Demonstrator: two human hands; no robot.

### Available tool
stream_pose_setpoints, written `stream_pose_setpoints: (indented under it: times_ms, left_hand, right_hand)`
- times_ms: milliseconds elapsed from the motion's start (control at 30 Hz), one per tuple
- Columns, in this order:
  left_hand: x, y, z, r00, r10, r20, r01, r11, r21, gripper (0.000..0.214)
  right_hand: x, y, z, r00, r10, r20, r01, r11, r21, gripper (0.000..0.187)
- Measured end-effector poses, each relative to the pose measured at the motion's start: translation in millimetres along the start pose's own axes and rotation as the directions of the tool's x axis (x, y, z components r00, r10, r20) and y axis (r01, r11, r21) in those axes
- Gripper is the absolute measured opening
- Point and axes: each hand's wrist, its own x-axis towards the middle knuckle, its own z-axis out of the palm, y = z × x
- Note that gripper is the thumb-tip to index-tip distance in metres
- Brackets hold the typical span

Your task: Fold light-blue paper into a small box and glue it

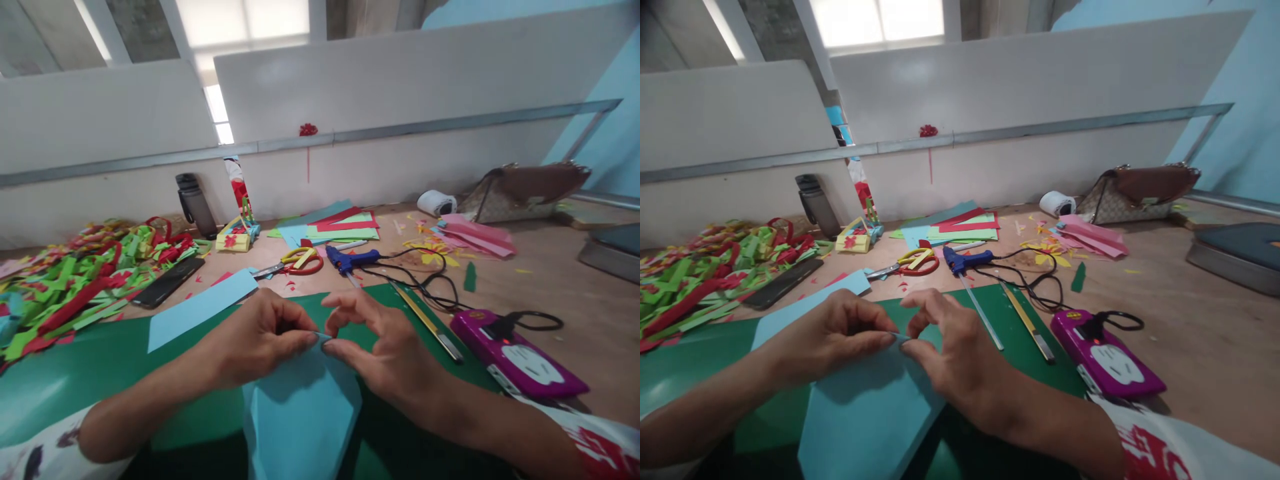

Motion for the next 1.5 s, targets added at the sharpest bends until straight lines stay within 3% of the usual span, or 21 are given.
stream_pose_setpoints:
  times_ms: [100,200,300,533,667,900,1133,1233,1400,1500]
  left_hand:
    - [3.2,-1.5,-1.8,1.000,-0.017,-0.011,0.016,0.997,-0.081,0.024]
    - [6.7,-2.0,-2.6,1.000,-0.007,-0.025,0.003,0.988,-0.157,0.022]
    - [8.9,-3.3,-3.3,1.000,0.012,-0.023,-0.016,0.983,-0.183,0.021]
    - [8.0,-6.1,-3.5,0.998,0.065,-0.016,-0.064,0.998,0.028,0.027]
    - [5.3,-1.3,-2.8,0.990,0.131,-0.055,-0.129,0.991,0.048,0.023]
    - [7.8,-4.0,3.0,0.989,0.101,-0.107,-0.097,0.995,0.037,0.017]
    - [8.7,-1.3,6.2,0.979,0.139,-0.149,-0.127,0.988,0.090,0.015]
    - [9.4,-0.7,7.0,0.978,0.140,-0.152,-0.129,0.989,0.079,0.014]
    - [10.9,-2.7,8.2,0.975,0.148,-0.165,-0.136,0.987,0.082,0.013]
    - [11.2,-3.1,9.3,0.975,0.148,-0.164,-0.138,0.988,0.074,0.014]
  right_hand:
    - [2.5,-2.9,-3.1,0.975,0.215,0.061,-0.221,0.968,0.121,0.036]
    - [4.7,-5.1,-4.6,0.961,0.274,0.045,-0.277,0.950,0.145,0.026]
    - [6.4,-8.0,-6.3,0.955,0.274,0.111,-0.286,0.951,0.116,0.002]
    - [7.8,-8.4,-9.5,0.936,0.260,0.237,-0.287,0.954,0.083,0.018]
    - [9.6,-5.6,-8.8,0.936,0.260,0.237,-0.271,0.963,0.015,0.022]
    - [8.4,-2.1,-4.8,0.951,0.197,0.236,-0.178,0.979,-0.099,0.026]
    - [6.2,5.2,0.8,0.987,0.084,0.140,-0.078,0.996,-0.047,0.023]
    - [6.9,5.8,0.2,0.983,0.105,0.150,-0.105,0.994,-0.006,0.017]
    - [9.1,4.4,-2.5,0.945,0.227,0.237,-0.252,0.965,0.079,0.010]
    - [8.4,3.9,-2.8,0.930,0.253,0.267,-0.290,0.951,0.106,0.014]
